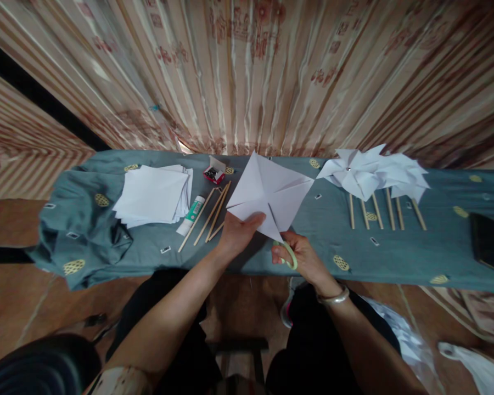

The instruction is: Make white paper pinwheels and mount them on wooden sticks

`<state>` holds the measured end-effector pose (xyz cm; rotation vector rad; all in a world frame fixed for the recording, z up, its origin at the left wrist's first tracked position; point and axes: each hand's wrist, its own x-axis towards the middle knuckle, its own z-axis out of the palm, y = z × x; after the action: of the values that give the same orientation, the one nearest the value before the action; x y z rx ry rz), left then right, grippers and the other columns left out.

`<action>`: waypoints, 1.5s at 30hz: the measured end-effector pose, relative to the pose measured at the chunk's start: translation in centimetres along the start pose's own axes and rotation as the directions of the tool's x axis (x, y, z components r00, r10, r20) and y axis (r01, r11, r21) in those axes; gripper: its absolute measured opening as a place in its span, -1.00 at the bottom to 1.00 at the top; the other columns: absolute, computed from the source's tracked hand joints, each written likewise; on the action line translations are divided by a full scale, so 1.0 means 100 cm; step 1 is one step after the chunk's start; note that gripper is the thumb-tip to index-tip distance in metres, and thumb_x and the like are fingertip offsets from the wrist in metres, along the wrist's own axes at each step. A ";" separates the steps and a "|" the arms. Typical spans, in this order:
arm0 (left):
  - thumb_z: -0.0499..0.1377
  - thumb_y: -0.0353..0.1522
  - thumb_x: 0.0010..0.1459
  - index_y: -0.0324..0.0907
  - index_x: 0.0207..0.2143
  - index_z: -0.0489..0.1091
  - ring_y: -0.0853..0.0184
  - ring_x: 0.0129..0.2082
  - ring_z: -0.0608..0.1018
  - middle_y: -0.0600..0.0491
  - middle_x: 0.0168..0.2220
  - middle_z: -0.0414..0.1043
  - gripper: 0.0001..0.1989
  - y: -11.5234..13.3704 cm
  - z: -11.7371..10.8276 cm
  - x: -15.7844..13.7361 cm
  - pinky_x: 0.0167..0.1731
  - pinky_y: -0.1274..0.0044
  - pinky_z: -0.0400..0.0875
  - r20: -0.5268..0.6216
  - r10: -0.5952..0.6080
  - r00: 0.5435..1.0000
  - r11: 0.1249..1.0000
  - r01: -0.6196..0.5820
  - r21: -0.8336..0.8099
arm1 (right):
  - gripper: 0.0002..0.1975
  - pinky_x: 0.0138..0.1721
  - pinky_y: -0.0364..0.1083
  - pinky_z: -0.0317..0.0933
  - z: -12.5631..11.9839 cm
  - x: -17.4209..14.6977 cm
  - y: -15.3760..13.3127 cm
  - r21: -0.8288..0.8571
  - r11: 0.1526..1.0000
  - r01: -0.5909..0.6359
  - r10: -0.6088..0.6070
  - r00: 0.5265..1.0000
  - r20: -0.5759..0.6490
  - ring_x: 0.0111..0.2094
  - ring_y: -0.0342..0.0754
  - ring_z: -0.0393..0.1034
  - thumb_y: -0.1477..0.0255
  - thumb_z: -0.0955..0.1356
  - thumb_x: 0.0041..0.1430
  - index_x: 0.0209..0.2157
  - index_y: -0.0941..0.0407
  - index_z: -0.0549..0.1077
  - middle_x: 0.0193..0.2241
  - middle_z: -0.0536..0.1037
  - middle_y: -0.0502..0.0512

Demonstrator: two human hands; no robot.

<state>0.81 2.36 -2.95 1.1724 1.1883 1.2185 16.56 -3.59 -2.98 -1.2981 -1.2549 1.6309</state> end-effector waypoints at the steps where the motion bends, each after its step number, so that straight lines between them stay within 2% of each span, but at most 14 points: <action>1: 0.29 -0.32 -0.15 -0.13 -0.42 0.46 0.17 -0.36 0.57 -0.01 -0.37 0.57 -0.83 0.000 0.000 0.000 -0.30 0.39 0.51 0.007 0.005 1.000 1.000 -0.005 0.003 | -0.52 -0.58 -0.19 0.20 0.000 0.000 0.000 -0.002 1.000 0.007 -0.007 1.000 0.001 -0.64 -0.18 0.28 0.02 0.48 -0.15 -0.35 0.12 0.47 -0.68 0.43 -0.07; 11: 0.25 -0.38 -0.12 -0.14 -0.40 0.46 0.22 -0.37 0.58 0.01 -0.38 0.57 -0.86 -0.002 -0.001 0.000 -0.31 0.42 0.51 0.023 0.043 0.999 0.996 -0.045 0.073 | -0.54 -0.62 -0.20 0.16 0.003 0.002 0.001 0.002 1.000 0.015 -0.015 0.999 -0.039 -0.66 -0.20 0.24 0.02 0.49 -0.19 -0.44 0.14 0.46 -0.73 0.37 -0.09; 19: 0.27 -0.38 -0.14 -0.13 -0.38 0.43 0.20 -0.33 0.58 -0.01 -0.33 0.57 -0.82 -0.005 -0.002 0.001 -0.25 0.39 0.52 0.011 0.053 0.999 0.998 -0.054 0.041 | -0.54 -0.62 -0.19 0.16 0.002 0.002 -0.002 -0.013 1.000 -0.008 0.007 0.999 -0.039 -0.68 -0.20 0.24 0.02 0.49 -0.20 -0.48 0.13 0.43 -0.72 0.37 -0.09; 23: 0.29 -0.36 -0.14 -0.16 -0.36 0.43 0.20 -0.31 0.58 -0.03 -0.31 0.57 -0.79 -0.003 -0.001 0.001 -0.23 0.37 0.52 0.006 0.031 0.999 0.999 -0.032 0.022 | -0.52 -0.60 -0.19 0.17 0.002 -0.002 -0.004 -0.028 1.000 -0.011 0.011 1.000 0.000 -0.62 -0.16 0.30 0.03 0.47 -0.14 -0.36 0.14 0.43 -0.68 0.39 -0.08; 25: 0.30 -0.34 -0.14 -0.19 -0.34 0.43 0.19 -0.26 0.59 -0.05 -0.28 0.56 -0.75 -0.002 -0.002 0.002 -0.18 0.35 0.51 -0.004 0.028 1.000 1.000 -0.028 -0.010 | -0.47 -0.59 -0.20 0.17 0.001 -0.005 -0.001 -0.037 0.998 -0.057 0.058 0.998 0.026 -0.59 -0.14 0.33 0.03 0.47 -0.15 -0.26 0.14 0.42 -0.65 0.42 -0.08; 28: 0.31 -0.34 -0.14 -0.20 -0.31 0.43 0.17 -0.19 0.58 -0.06 -0.28 0.56 -0.72 0.001 -0.006 0.006 -0.13 0.31 0.50 -0.045 0.044 0.998 0.996 -0.047 -0.076 | -0.35 -0.61 -0.19 0.12 -0.007 -0.009 0.008 -0.175 0.977 -0.123 0.124 0.992 -0.004 -0.60 -0.12 0.34 0.05 0.46 -0.13 -0.06 0.13 0.37 -0.62 0.44 -0.10; 30: 0.32 -0.35 -0.14 -0.19 -0.29 0.43 0.18 -0.20 0.59 -0.04 -0.29 0.56 -0.71 0.002 -0.010 0.010 -0.14 0.31 0.50 -0.054 0.041 0.998 0.993 -0.047 -0.106 | -0.31 -0.59 -0.16 0.14 -0.016 -0.013 0.013 -0.408 0.903 -0.132 0.094 0.989 -0.112 -0.58 -0.07 0.38 0.07 0.43 -0.06 0.06 0.14 0.33 -0.61 0.47 -0.07; 31: 0.32 -0.35 -0.14 -0.18 -0.28 0.43 0.19 -0.22 0.59 -0.03 -0.29 0.56 -0.70 0.001 -0.012 0.012 -0.15 0.32 0.50 -0.058 0.037 0.998 0.992 -0.044 -0.120 | -0.32 -0.54 -0.13 0.18 -0.021 -0.015 0.014 -0.551 0.822 -0.147 0.047 0.980 -0.192 -0.53 -0.02 0.43 0.09 0.42 -0.02 0.09 0.15 0.32 -0.57 0.51 -0.02; 33: 0.32 -0.34 -0.14 -0.18 -0.23 0.43 0.21 -0.23 0.59 -0.02 -0.27 0.56 -0.65 -0.001 -0.016 0.013 -0.14 0.32 0.49 -0.064 0.036 0.997 0.989 -0.044 -0.141 | -0.33 -0.41 -0.07 0.27 -0.032 -0.019 0.013 -0.760 0.602 -0.246 -0.081 0.928 -0.364 -0.38 0.09 0.52 0.12 0.40 0.04 0.11 0.19 0.33 -0.46 0.59 0.12; 35: 0.33 -0.34 -0.15 -0.19 -0.18 0.42 0.20 -0.19 0.59 -0.04 -0.22 0.56 -0.59 -0.004 -0.018 0.012 -0.09 0.31 0.47 -0.064 0.036 0.997 0.988 -0.045 -0.149 | -0.33 -0.32 -0.03 0.30 -0.044 -0.023 0.010 -0.827 0.421 -0.373 -0.171 0.863 -0.476 -0.28 0.17 0.55 0.12 0.38 0.08 0.13 0.22 0.31 -0.35 0.62 0.24; 37: 0.33 -0.34 -0.16 -0.20 -0.13 0.41 0.17 -0.13 0.57 -0.06 -0.17 0.55 -0.54 -0.009 -0.017 0.009 -0.04 0.29 0.44 -0.034 0.015 0.999 0.990 -0.019 -0.143 | -0.32 -0.32 -0.02 0.30 -0.054 -0.025 0.006 -0.836 0.303 -0.458 -0.204 0.825 -0.527 -0.27 0.21 0.55 0.11 0.35 0.12 0.16 0.25 0.27 -0.34 0.62 0.30; 41: 0.32 -0.38 -0.18 -0.22 -0.13 0.41 0.13 -0.09 0.56 -0.09 -0.16 0.56 -0.53 -0.024 -0.011 0.000 0.05 0.24 0.37 0.014 -0.048 0.999 0.992 0.049 -0.113 | -0.29 -0.29 0.01 0.31 -0.067 -0.025 0.001 -0.836 0.156 -0.526 -0.255 0.797 -0.548 -0.25 0.24 0.54 0.14 0.35 0.14 0.17 0.33 0.22 -0.33 0.62 0.39; 45: 0.30 -0.42 -0.19 -0.21 -0.23 0.44 0.09 -0.08 0.55 -0.08 -0.21 0.57 -0.64 -0.038 -0.009 -0.004 0.07 0.21 0.34 0.111 -0.084 0.990 0.996 0.084 0.006 | -0.33 -0.24 0.01 0.30 -0.069 -0.019 -0.001 -0.856 0.096 -0.508 -0.288 0.809 -0.512 -0.20 0.22 0.52 0.18 0.37 0.12 0.14 0.34 0.24 -0.26 0.60 0.41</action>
<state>0.03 1.94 -6.78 1.1644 1.1433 1.0761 23.74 -3.49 -2.53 -2.5137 -1.9021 -0.0568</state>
